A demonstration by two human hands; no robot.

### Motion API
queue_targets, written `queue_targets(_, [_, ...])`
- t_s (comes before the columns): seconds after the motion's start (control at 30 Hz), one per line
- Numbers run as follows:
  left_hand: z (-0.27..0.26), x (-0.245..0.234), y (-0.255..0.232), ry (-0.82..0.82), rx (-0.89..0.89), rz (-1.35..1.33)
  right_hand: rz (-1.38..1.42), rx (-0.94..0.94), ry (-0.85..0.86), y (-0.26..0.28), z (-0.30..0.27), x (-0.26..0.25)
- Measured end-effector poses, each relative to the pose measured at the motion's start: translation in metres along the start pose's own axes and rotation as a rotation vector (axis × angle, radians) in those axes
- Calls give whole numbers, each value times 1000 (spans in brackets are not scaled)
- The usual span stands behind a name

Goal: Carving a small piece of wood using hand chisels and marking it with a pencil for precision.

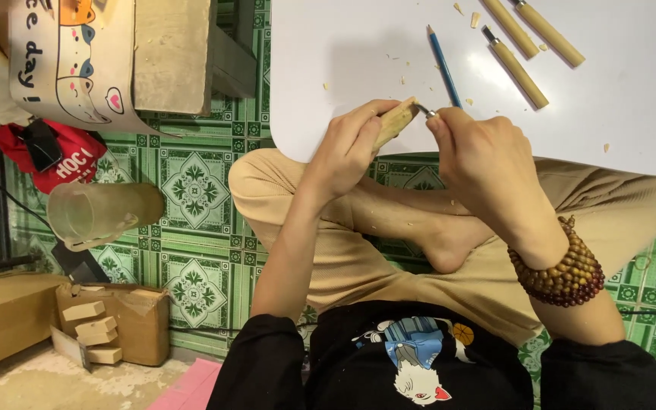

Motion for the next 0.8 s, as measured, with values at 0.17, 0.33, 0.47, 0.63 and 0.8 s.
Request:
queue_targets(0.17, [-1, -2, 3, -6, 1, 16, 22, 14, 11, 1, 0, -8])
queue_targets(0.33, [0, -1, 0, -10, 14, 37, 54, 15, 24, 4, 0, -13])
queue_targets(0.47, [0, 0, -8, -2, 3, 38, 23, 19, 61, 8, 2, -13])
queue_targets(0.63, [-3, 0, -10, -4, -43, 39, 15, 32, 75, 4, 3, -9])
queue_targets(0.8, [-3, -3, -6, 6, -82, 16, 30, 26, -7, -10, 2, -7])
Point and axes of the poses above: each hand's wrist, its own z-axis towards the middle knuckle, its own x-axis out of the palm, y = z × x, the point moved 2 cm from there along z, towards the middle knuckle, and after that the axes turned 4 degrees about -x, right-handed, at the moved point
